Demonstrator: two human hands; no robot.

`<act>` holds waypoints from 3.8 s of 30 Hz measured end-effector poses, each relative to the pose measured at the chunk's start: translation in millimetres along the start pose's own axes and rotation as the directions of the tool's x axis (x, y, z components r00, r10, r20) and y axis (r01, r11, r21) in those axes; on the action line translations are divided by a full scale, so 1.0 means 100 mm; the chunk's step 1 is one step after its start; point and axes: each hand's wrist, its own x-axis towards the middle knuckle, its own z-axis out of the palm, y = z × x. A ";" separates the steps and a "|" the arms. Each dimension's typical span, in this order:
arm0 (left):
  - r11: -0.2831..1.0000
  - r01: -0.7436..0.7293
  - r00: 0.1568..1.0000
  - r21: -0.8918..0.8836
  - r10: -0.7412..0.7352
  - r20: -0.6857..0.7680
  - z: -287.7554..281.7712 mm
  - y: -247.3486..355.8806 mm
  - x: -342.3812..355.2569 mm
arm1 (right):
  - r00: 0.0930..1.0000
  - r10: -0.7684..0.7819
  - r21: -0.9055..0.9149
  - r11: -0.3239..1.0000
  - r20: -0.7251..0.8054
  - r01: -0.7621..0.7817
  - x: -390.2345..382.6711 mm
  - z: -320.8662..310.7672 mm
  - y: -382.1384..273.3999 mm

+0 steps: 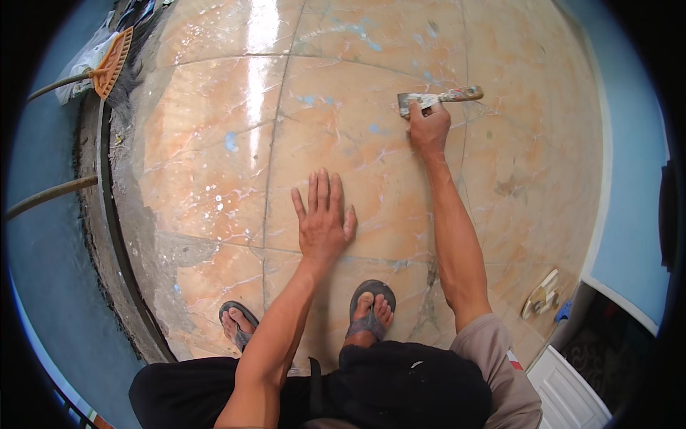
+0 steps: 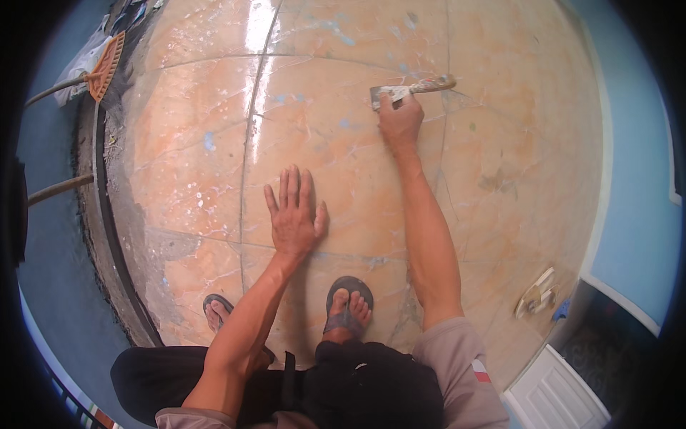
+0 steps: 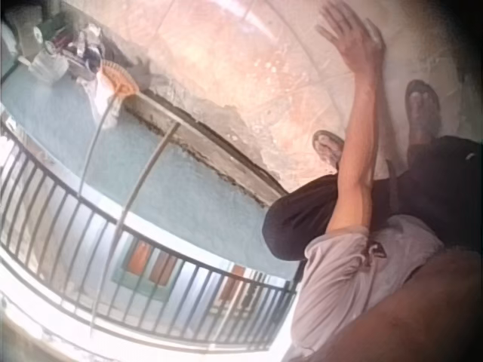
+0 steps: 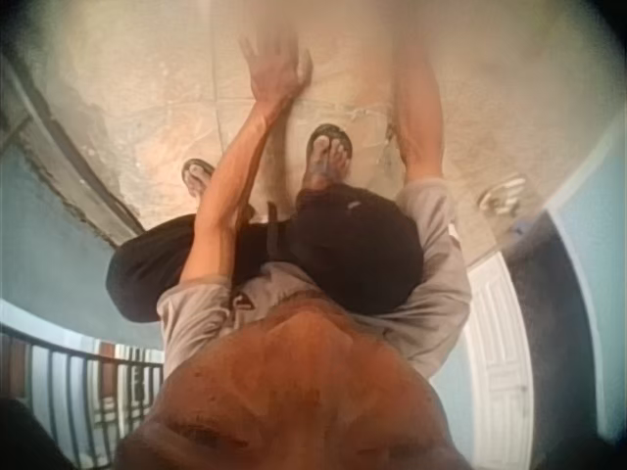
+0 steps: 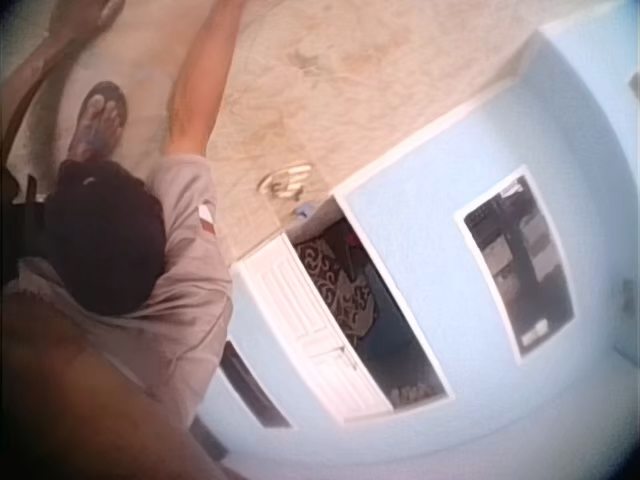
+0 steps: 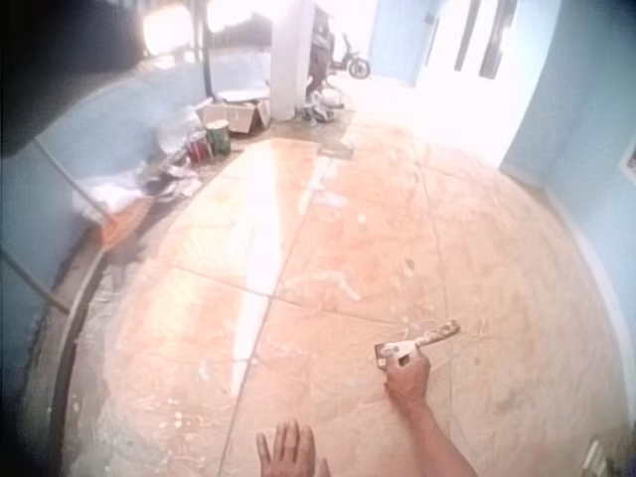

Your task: The person uses a putty knife to apply grout into the gaps between floor tiles. They repeatedly scrape and smooth the grout along the tile seams while standing on the tiled surface.

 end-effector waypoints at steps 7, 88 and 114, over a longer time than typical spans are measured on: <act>1.000 -0.004 1.000 0.001 0.004 0.000 0.00 -0.02 -0.01 | 0.992 0.126 0.008 0.992 -0.008 -0.125 0.20 -0.15 0.04; 1.000 -0.020 1.000 0.023 0.020 -0.004 -0.01 -0.01 0.00 | 0.779 -0.472 -0.693 0.392 0.412 0.604 -0.79 -0.74 -0.13; 1.000 -0.005 1.000 -0.001 0.005 -0.008 -0.01 0.01 0.01 | 0.565 -0.579 -0.438 0.360 0.587 0.824 -1.09 -0.43 -0.17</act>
